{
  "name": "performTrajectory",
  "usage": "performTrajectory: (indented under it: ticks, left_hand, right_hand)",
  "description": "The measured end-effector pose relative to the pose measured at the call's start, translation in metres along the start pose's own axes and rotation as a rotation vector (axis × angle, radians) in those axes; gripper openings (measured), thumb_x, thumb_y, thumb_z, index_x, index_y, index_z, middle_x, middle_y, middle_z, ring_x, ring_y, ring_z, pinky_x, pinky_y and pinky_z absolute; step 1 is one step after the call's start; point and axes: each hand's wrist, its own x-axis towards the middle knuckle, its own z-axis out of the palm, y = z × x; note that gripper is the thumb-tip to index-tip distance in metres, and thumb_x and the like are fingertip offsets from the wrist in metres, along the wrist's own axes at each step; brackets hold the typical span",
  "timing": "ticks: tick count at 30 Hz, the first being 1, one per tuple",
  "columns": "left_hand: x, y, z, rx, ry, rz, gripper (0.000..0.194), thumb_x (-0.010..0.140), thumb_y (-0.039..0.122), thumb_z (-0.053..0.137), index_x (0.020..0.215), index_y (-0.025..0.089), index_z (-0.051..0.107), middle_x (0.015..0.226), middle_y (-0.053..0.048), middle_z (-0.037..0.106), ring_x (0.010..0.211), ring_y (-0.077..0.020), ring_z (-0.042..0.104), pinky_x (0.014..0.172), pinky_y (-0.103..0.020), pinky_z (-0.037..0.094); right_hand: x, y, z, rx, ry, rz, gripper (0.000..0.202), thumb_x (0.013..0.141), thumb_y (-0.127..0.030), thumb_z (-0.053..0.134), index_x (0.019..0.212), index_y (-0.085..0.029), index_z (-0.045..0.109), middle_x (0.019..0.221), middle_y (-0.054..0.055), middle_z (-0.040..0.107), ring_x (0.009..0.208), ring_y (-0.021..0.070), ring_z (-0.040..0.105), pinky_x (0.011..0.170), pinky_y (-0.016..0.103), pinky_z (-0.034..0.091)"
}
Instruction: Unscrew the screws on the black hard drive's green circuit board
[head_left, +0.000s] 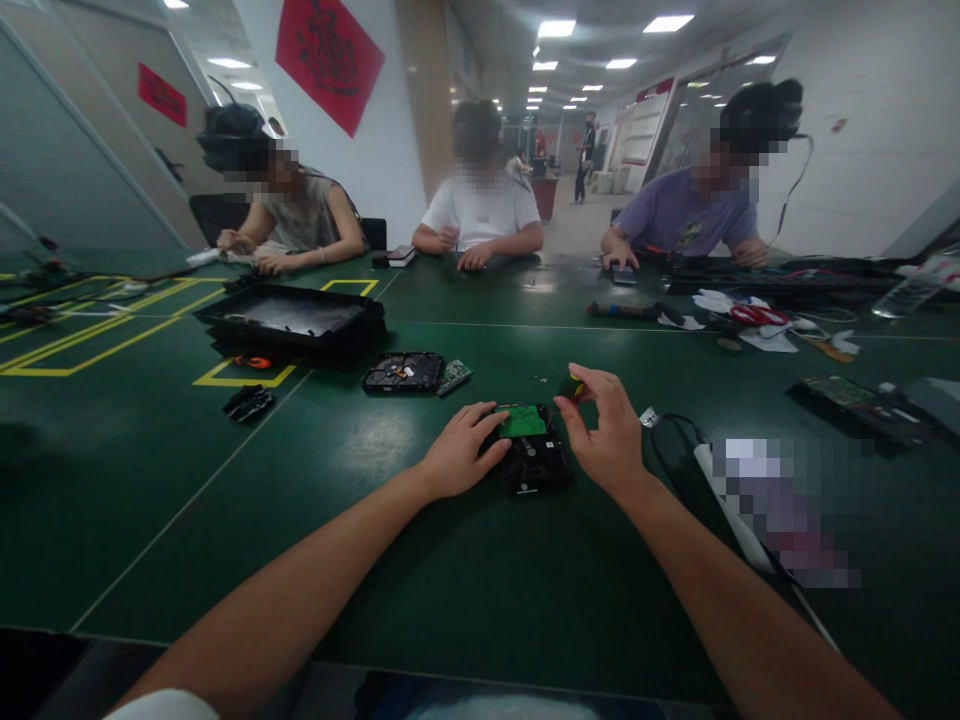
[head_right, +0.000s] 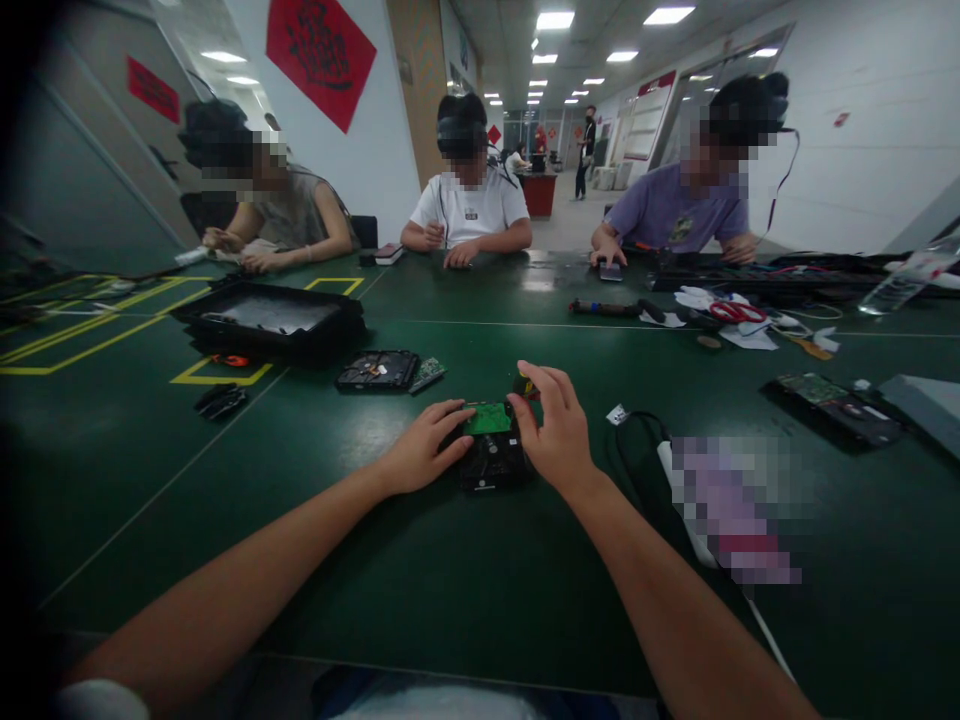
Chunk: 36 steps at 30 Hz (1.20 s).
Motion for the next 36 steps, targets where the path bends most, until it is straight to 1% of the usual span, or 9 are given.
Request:
performTrajectory:
  ticks: [3,5,9,11,16,24,27,32,36]
  left_hand:
    - [0.0002,-0.0002,0.0001,-0.003,0.003,0.000,0.057,0.106,0.051,0.050,0.155,0.022,0.052,0.157,-0.016,0.051,0.147,-0.0334,0.047,0.124,-0.057,0.039]
    - [0.0003,-0.0005,0.0002,-0.005,0.009,0.003,0.056,0.106,0.051,0.050,0.154,0.022,0.053,0.157,-0.016,0.051,0.147,-0.0333,0.047,0.124,-0.056,0.039]
    - [0.0003,-0.0008,0.0003,-0.006,0.004,0.004,0.056,0.107,0.051,0.049,0.154,0.022,0.053,0.157,-0.016,0.051,0.147,-0.0331,0.047,0.125,-0.057,0.038]
    - [0.0003,-0.0004,-0.0001,-0.007,-0.001,0.002,0.056,0.107,0.051,0.049,0.155,0.022,0.052,0.158,-0.016,0.051,0.147,-0.0331,0.047,0.124,-0.057,0.039]
    - [0.0003,0.0022,-0.0021,-0.010,0.009,0.000,0.055,0.107,0.051,0.049,0.154,0.022,0.053,0.157,-0.017,0.051,0.146,-0.0336,0.047,0.123,-0.058,0.039]
    - [-0.0001,0.0016,-0.0016,-0.011,0.009,0.005,0.054,0.106,0.050,0.050,0.153,0.023,0.053,0.157,-0.016,0.052,0.146,-0.0326,0.048,0.123,-0.056,0.040]
    - [-0.0002,0.0017,-0.0010,-0.016,0.017,0.006,0.055,0.106,0.050,0.051,0.153,0.021,0.054,0.156,-0.017,0.053,0.146,-0.0330,0.048,0.124,-0.055,0.040]
    - [-0.0001,0.0030,-0.0022,-0.009,0.015,0.005,0.055,0.106,0.049,0.051,0.153,0.021,0.054,0.156,-0.017,0.052,0.146,-0.0334,0.048,0.124,-0.056,0.039]
    - [-0.0001,0.0034,-0.0031,-0.011,0.010,0.006,0.055,0.106,0.049,0.050,0.154,0.022,0.053,0.157,-0.017,0.052,0.146,-0.0334,0.048,0.124,-0.057,0.039]
  right_hand:
    - [-0.0023,0.0002,0.0008,0.030,-0.049,0.031,0.054,0.104,-0.026,0.057,0.156,-0.032,0.044,0.138,0.011,0.066,0.110,0.0275,0.070,0.098,0.052,0.061]
    - [-0.0027,-0.0011,0.0007,0.051,-0.072,0.042,0.056,0.105,-0.026,0.056,0.159,-0.033,0.041,0.140,0.010,0.066,0.109,0.0266,0.071,0.099,0.051,0.061]
    - [-0.0007,-0.0023,-0.0003,0.015,-0.015,0.012,0.050,0.101,-0.031,0.065,0.150,-0.032,0.052,0.126,0.010,0.066,0.100,0.0252,0.068,0.088,0.047,0.063]
    - [-0.0003,-0.0013,-0.0004,0.000,0.005,0.005,0.049,0.101,-0.030,0.065,0.148,-0.032,0.054,0.123,0.010,0.066,0.098,0.0249,0.068,0.087,0.047,0.063]
    - [-0.0023,-0.0002,0.0006,0.068,-0.060,0.037,0.055,0.104,-0.024,0.056,0.157,-0.033,0.044,0.133,0.010,0.066,0.109,0.0262,0.070,0.097,0.049,0.061]
    - [0.0012,-0.0017,-0.0005,0.008,0.021,0.017,0.048,0.100,-0.031,0.067,0.145,-0.031,0.053,0.120,0.009,0.063,0.093,0.0234,0.067,0.082,0.045,0.063]
    - [0.0001,-0.0009,0.0000,0.017,-0.003,0.016,0.049,0.102,-0.029,0.063,0.149,-0.031,0.051,0.124,0.010,0.065,0.096,0.0242,0.069,0.087,0.047,0.063]
    - [-0.0038,-0.0019,0.0012,0.051,-0.073,0.049,0.056,0.106,-0.027,0.053,0.160,-0.031,0.040,0.139,0.011,0.065,0.112,0.0266,0.070,0.100,0.051,0.061]
    - [-0.0028,-0.0019,0.0007,0.023,-0.041,0.051,0.056,0.102,-0.032,0.063,0.156,-0.031,0.045,0.132,0.012,0.066,0.106,0.0269,0.070,0.091,0.049,0.064]
